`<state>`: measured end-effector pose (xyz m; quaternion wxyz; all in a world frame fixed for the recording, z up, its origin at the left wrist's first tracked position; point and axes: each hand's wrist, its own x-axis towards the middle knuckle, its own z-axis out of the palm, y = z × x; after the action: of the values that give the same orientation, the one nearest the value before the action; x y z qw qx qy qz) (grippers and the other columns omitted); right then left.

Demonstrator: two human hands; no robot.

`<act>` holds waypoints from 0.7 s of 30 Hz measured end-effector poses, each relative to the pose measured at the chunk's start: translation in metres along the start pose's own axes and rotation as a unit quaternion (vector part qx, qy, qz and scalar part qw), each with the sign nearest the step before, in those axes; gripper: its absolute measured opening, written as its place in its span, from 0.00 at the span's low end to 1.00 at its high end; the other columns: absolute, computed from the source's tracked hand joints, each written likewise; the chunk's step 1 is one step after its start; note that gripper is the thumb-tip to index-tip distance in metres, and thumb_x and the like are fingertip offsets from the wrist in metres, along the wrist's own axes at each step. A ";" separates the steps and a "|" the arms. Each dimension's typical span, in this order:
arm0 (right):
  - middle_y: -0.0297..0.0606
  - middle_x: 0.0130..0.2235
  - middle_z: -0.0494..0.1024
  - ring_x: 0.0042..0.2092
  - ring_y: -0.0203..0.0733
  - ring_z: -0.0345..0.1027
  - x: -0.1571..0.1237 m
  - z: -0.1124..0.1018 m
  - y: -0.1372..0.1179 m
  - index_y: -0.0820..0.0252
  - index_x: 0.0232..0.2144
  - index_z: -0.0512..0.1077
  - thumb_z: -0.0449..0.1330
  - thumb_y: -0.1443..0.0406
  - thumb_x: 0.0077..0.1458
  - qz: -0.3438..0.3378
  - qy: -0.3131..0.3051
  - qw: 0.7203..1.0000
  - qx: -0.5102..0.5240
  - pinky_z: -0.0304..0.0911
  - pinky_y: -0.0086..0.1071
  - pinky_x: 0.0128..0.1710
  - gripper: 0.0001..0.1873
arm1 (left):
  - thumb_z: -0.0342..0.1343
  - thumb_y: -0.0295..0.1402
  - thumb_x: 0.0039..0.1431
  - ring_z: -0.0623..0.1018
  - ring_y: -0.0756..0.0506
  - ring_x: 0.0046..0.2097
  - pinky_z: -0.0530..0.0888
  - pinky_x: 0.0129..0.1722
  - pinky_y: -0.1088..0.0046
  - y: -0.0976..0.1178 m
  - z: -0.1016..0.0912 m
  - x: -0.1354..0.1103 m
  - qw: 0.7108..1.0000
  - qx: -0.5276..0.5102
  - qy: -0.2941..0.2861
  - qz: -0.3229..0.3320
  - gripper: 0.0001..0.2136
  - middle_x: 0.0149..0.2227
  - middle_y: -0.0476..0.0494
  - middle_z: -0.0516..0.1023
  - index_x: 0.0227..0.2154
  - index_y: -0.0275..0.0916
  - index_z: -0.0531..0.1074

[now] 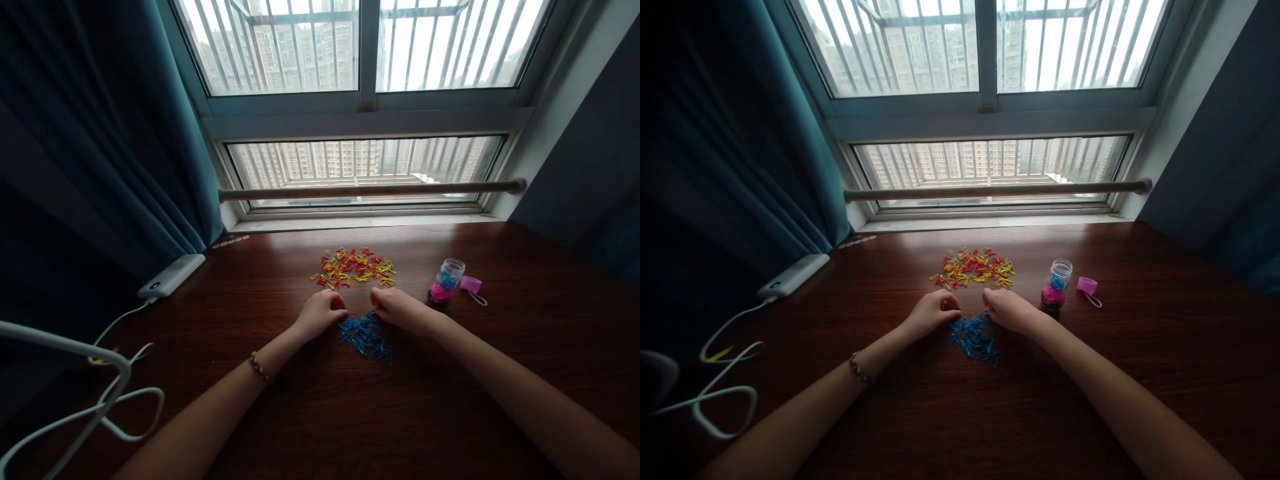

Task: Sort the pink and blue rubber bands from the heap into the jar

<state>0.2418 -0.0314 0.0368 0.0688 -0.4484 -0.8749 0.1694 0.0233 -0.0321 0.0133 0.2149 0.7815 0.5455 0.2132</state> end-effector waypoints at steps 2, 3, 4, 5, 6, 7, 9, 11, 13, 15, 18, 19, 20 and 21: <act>0.37 0.29 0.72 0.31 0.35 0.63 0.001 0.006 0.000 0.64 0.34 0.64 0.53 0.74 0.45 0.019 0.020 0.999 0.034 0.54 0.25 0.31 0.11 | 0.55 0.36 0.45 0.71 0.49 0.32 0.65 0.30 0.77 0.000 0.001 0.000 1.000 0.006 -0.010 0.016 0.08 0.29 0.47 0.74 0.27 0.38 0.74; 0.36 0.28 0.72 0.30 0.34 0.63 0.001 0.009 0.000 0.64 0.34 0.64 0.54 0.74 0.44 0.024 0.033 0.998 0.053 0.54 0.25 0.30 0.11 | 0.55 0.35 0.46 0.71 0.49 0.31 0.65 0.30 0.77 0.000 0.001 0.000 1.000 0.006 -0.014 0.020 0.07 0.29 0.47 0.74 0.27 0.38 0.74; 0.35 0.27 0.72 0.29 0.34 0.63 0.000 0.012 0.000 0.63 0.34 0.63 0.54 0.73 0.44 0.025 0.048 0.996 0.073 0.54 0.25 0.29 0.11 | 0.54 0.34 0.47 0.71 0.49 0.31 0.65 0.30 0.77 0.000 0.001 -0.001 1.000 0.005 -0.018 0.024 0.07 0.29 0.47 0.74 0.27 0.38 0.74; 0.34 0.26 0.72 0.28 0.33 0.63 -0.002 0.015 0.000 0.63 0.34 0.63 0.54 0.73 0.44 0.026 0.063 0.993 0.092 0.54 0.24 0.28 0.11 | 0.54 0.34 0.47 0.71 0.49 0.31 0.65 0.30 0.77 0.001 0.000 -0.001 0.999 0.002 -0.021 0.027 0.07 0.28 0.47 0.74 0.26 0.38 0.74; 0.34 0.26 0.72 0.27 0.33 0.63 -0.003 0.018 -0.001 0.63 0.34 0.63 0.54 0.72 0.44 0.027 0.076 0.991 0.107 0.55 0.24 0.27 0.10 | 0.54 0.34 0.47 0.71 0.49 0.31 0.65 0.30 0.77 0.002 0.000 -0.001 0.999 -0.002 -0.023 0.029 0.07 0.28 0.47 0.74 0.26 0.38 0.74; 0.34 0.26 0.72 0.27 0.33 0.63 -0.004 0.020 -0.002 0.63 0.34 0.64 0.54 0.72 0.44 0.027 0.086 0.989 0.118 0.55 0.24 0.27 0.10 | 0.54 0.34 0.47 0.71 0.49 0.31 0.65 0.30 0.77 0.004 0.000 -0.002 0.999 -0.008 -0.026 0.031 0.07 0.28 0.47 0.74 0.26 0.38 0.74; 0.34 0.27 0.72 0.28 0.33 0.64 -0.007 0.021 -0.004 0.63 0.33 0.66 0.54 0.71 0.45 0.031 0.097 0.987 0.126 0.56 0.24 0.29 0.09 | 0.55 0.34 0.47 0.71 0.50 0.30 0.66 0.31 0.77 0.008 -0.002 -0.002 0.999 -0.019 -0.037 0.035 0.07 0.28 0.47 0.74 0.26 0.37 0.75; 0.35 0.29 0.73 0.30 0.33 0.65 -0.009 0.022 -0.006 0.63 0.32 0.69 0.54 0.71 0.45 0.038 0.102 0.987 0.120 0.57 0.25 0.30 0.08 | 0.55 0.34 0.47 0.71 0.49 0.30 0.66 0.31 0.78 0.011 -0.004 -0.002 0.997 -0.029 -0.060 0.037 0.07 0.28 0.46 0.74 0.26 0.37 0.75; 0.36 0.30 0.72 0.31 0.34 0.65 -0.010 0.021 -0.008 0.63 0.30 0.72 0.54 0.71 0.45 0.039 0.105 0.988 0.110 0.57 0.25 0.31 0.08 | 0.54 0.34 0.48 0.71 0.49 0.30 0.66 0.31 0.78 0.015 -0.007 -0.003 0.994 -0.045 -0.094 0.042 0.08 0.28 0.46 0.75 0.27 0.36 0.76; 0.36 0.29 0.72 0.31 0.33 0.64 -0.011 0.020 -0.010 0.62 0.29 0.73 0.54 0.72 0.46 0.031 0.098 0.989 0.103 0.57 0.25 0.32 0.08 | 0.54 0.34 0.49 0.72 0.50 0.31 0.66 0.31 0.78 0.016 -0.012 -0.004 0.989 -0.058 -0.128 0.052 0.09 0.28 0.46 0.75 0.29 0.36 0.76; 0.37 0.30 0.71 0.31 0.33 0.63 -0.012 0.020 -0.014 0.62 0.27 0.74 0.54 0.72 0.46 0.025 0.097 0.990 0.096 0.57 0.25 0.32 0.09 | 0.53 0.34 0.50 0.72 0.50 0.32 0.66 0.33 0.79 0.019 -0.022 -0.006 0.980 -0.058 -0.172 0.079 0.10 0.30 0.46 0.75 0.30 0.36 0.76; 0.38 0.31 0.71 0.31 0.33 0.63 -0.013 0.020 -0.015 0.62 0.27 0.75 0.54 0.72 0.46 0.025 0.098 0.990 0.094 0.57 0.25 0.32 0.09 | 0.54 0.35 0.50 0.72 0.50 0.32 0.66 0.33 0.79 0.019 -0.025 -0.007 0.977 -0.055 -0.187 0.090 0.10 0.31 0.46 0.74 0.31 0.37 0.76; 0.38 0.31 0.71 0.31 0.33 0.63 -0.013 0.020 -0.015 0.62 0.27 0.75 0.54 0.72 0.46 0.022 0.099 0.990 0.094 0.57 0.25 0.32 0.09 | 0.55 0.36 0.49 0.71 0.50 0.33 0.66 0.33 0.79 0.020 -0.028 -0.009 0.973 -0.052 -0.202 0.101 0.10 0.31 0.47 0.74 0.32 0.37 0.76; 0.38 0.31 0.71 0.31 0.33 0.63 -0.014 0.019 -0.016 0.62 0.27 0.75 0.54 0.72 0.46 0.016 0.095 0.991 0.096 0.57 0.25 0.32 0.10 | 0.57 0.36 0.46 0.71 0.50 0.33 0.66 0.32 0.79 0.021 -0.031 -0.010 0.969 -0.046 -0.215 0.110 0.11 0.32 0.47 0.73 0.33 0.38 0.75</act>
<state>0.2325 -0.0556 0.0252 0.1921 -0.4673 -0.8369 0.2103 0.0190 -0.0449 0.0498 0.3382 0.8536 0.3864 0.0877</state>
